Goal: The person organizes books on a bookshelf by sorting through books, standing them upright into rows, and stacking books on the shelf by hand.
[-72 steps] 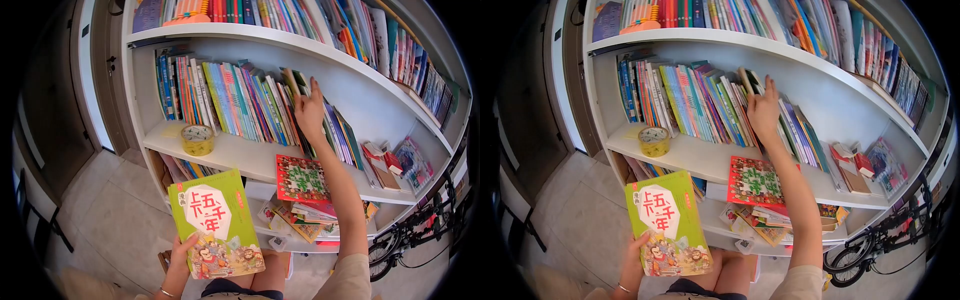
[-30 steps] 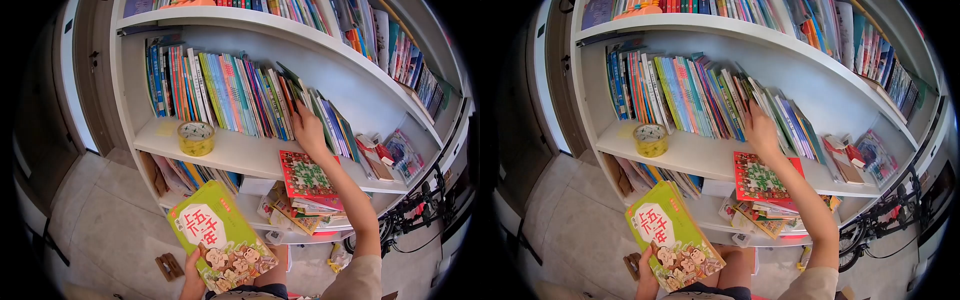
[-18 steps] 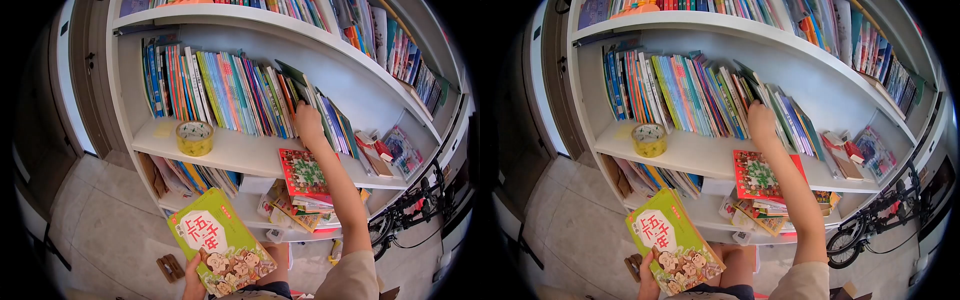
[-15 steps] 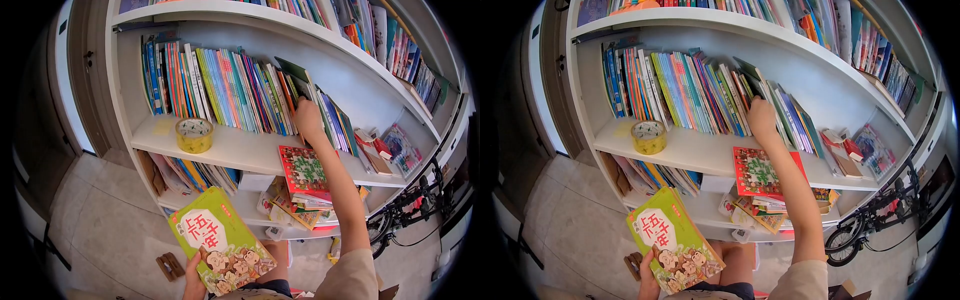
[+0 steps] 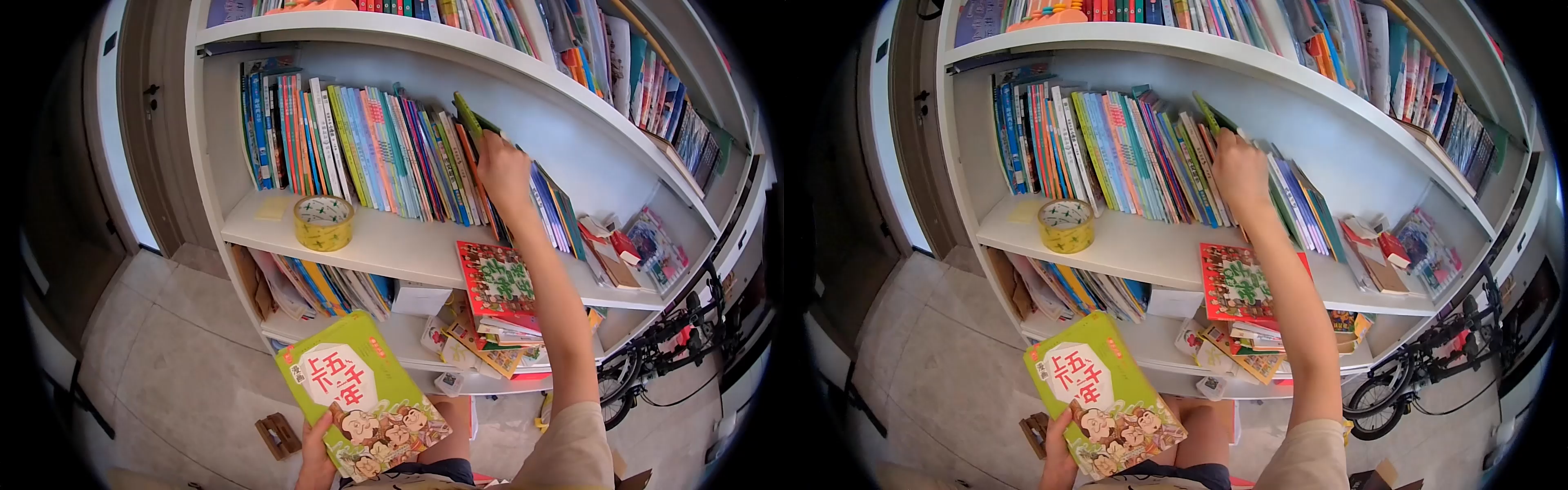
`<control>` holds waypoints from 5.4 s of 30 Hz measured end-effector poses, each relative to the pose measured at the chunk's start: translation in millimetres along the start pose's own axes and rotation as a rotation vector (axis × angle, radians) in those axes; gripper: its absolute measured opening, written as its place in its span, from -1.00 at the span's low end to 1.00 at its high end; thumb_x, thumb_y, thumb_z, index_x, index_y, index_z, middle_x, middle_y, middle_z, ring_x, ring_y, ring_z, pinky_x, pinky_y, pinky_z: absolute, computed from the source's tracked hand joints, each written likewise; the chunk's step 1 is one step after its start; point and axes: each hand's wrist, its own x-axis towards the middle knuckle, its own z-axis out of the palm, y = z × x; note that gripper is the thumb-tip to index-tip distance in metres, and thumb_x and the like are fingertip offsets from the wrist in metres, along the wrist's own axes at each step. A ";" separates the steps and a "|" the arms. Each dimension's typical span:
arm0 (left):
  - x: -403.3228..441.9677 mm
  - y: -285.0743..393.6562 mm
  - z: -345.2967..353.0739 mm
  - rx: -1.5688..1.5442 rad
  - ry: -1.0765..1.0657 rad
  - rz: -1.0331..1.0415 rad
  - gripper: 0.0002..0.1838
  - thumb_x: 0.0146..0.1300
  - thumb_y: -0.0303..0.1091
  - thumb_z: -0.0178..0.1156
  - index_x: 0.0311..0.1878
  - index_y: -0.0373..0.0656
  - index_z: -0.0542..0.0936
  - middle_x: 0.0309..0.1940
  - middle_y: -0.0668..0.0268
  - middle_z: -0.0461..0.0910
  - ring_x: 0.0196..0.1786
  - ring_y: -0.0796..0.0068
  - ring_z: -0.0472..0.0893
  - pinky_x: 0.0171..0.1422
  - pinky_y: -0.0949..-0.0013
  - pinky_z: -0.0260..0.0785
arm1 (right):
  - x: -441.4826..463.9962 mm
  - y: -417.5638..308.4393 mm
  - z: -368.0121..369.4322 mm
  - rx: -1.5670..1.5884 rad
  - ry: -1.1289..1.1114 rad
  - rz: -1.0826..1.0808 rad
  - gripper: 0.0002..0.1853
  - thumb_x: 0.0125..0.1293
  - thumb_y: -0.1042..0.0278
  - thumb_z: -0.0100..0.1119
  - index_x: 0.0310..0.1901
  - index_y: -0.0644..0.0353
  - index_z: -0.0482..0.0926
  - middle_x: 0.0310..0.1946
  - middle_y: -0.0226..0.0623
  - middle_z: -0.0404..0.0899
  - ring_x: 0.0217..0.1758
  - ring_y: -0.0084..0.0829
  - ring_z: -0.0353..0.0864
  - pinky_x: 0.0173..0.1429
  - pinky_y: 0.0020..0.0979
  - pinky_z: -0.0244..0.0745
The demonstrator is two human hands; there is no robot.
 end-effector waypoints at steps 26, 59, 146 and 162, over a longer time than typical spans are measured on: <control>2.5 -26.2 2.6 0.119 0.031 0.240 -0.59 0.40 -0.16 -0.04 0.18 -0.19 0.27 0.05 0.23 0.43 0.05 0.41 0.48 0.11 0.33 0.39 | -215.8 -237.6 -168.4 0.639 -0.604 -0.421 -0.59 0.11 0.38 0.06 0.00 0.42 0.48 -0.04 -0.01 0.52 0.04 -0.18 0.54 0.13 -0.33 0.46; 101.3 91.0 225.6 0.568 -0.275 1.283 -0.55 0.33 -0.18 0.09 0.15 -0.29 0.31 0.04 0.22 0.41 0.05 0.43 0.42 0.15 0.39 0.27 | -70.9 -119.3 -89.9 1.336 0.170 0.542 -0.34 0.00 0.33 0.42 0.10 0.29 0.28 -0.14 -0.07 0.58 -0.09 -0.25 0.60 -0.02 -0.33 0.46; 55.9 -228.8 457.8 0.955 -0.689 0.455 -0.47 0.16 -0.26 0.24 0.07 -0.33 0.26 -0.15 0.11 0.54 -0.30 0.42 0.61 -0.34 0.45 0.47 | -178.5 233.8 -173.3 1.413 0.324 1.321 -0.61 0.23 0.42 0.19 0.07 0.31 0.39 -0.11 -0.19 0.55 -0.14 -0.38 0.60 -0.18 -0.39 0.58; 106.2 -132.4 488.9 1.768 -0.960 0.311 -0.54 0.20 0.01 0.18 -0.31 -0.33 0.58 -0.56 0.21 0.62 -0.64 0.50 0.59 -0.63 0.53 0.38 | -174.4 320.8 -49.7 -0.049 -0.725 0.569 -0.67 0.11 0.27 0.08 -0.05 -0.01 0.59 -0.22 -0.05 0.62 -0.17 -0.05 0.62 -0.09 -0.12 0.51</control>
